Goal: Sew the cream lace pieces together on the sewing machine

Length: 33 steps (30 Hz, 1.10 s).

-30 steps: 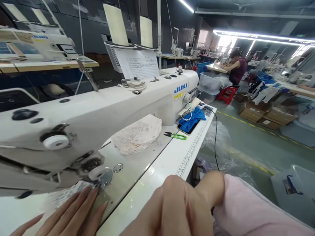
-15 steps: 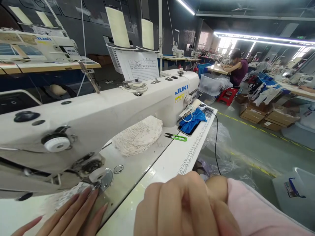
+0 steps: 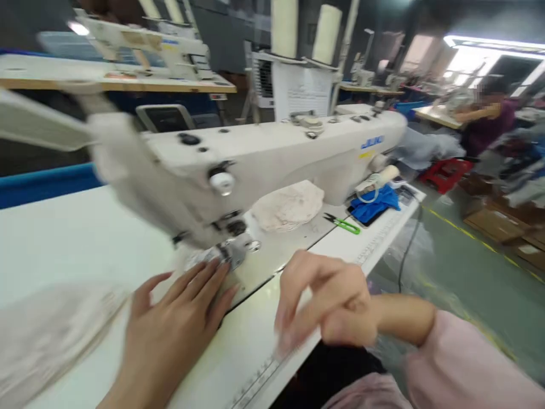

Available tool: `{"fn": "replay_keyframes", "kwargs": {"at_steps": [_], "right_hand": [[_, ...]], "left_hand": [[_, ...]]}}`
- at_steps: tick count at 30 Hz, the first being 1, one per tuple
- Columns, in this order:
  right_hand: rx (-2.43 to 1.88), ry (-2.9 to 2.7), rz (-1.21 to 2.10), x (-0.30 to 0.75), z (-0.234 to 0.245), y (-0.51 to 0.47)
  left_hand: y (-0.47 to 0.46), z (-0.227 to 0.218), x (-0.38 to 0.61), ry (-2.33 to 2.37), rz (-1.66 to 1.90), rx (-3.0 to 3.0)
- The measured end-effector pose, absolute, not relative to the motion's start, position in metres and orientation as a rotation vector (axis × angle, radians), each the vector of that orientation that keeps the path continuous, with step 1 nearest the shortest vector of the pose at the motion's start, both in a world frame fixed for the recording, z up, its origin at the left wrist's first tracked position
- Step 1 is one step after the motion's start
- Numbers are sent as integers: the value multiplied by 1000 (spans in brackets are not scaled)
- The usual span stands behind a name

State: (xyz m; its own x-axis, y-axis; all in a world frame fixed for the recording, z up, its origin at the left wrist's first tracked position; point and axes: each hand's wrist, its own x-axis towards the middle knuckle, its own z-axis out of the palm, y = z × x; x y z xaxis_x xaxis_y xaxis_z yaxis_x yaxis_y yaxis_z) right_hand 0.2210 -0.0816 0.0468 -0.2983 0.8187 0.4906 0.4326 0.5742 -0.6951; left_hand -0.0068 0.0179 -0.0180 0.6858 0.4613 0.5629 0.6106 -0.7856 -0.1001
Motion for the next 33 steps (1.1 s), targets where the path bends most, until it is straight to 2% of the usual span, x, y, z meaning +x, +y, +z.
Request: {"fn": "replay_keyframes", "kwargs": {"at_steps": [3,7,16,21,25,33], "right_hand": [[-762,-1696,745,225,35,-60],[-755,-1720,816,227,20,-45],[-659,-2290,345,230,10,-10],[-810,-2685,23,204,5,3],[-854,-2775,13,195,2,4],[-838,-2600,112,208,6,4]], "left_hand": [[9,-3,3,-885,-666,-2548],[7,-1,-1,-935,-688,-2527],[24,1,-15,-1331,-804,-2602],[35,-5,-18,-1354,-764,-2777],[36,-8,-19,-1264,-587,-2813],[26,6,-20,-1077,-440,-2550]]}}
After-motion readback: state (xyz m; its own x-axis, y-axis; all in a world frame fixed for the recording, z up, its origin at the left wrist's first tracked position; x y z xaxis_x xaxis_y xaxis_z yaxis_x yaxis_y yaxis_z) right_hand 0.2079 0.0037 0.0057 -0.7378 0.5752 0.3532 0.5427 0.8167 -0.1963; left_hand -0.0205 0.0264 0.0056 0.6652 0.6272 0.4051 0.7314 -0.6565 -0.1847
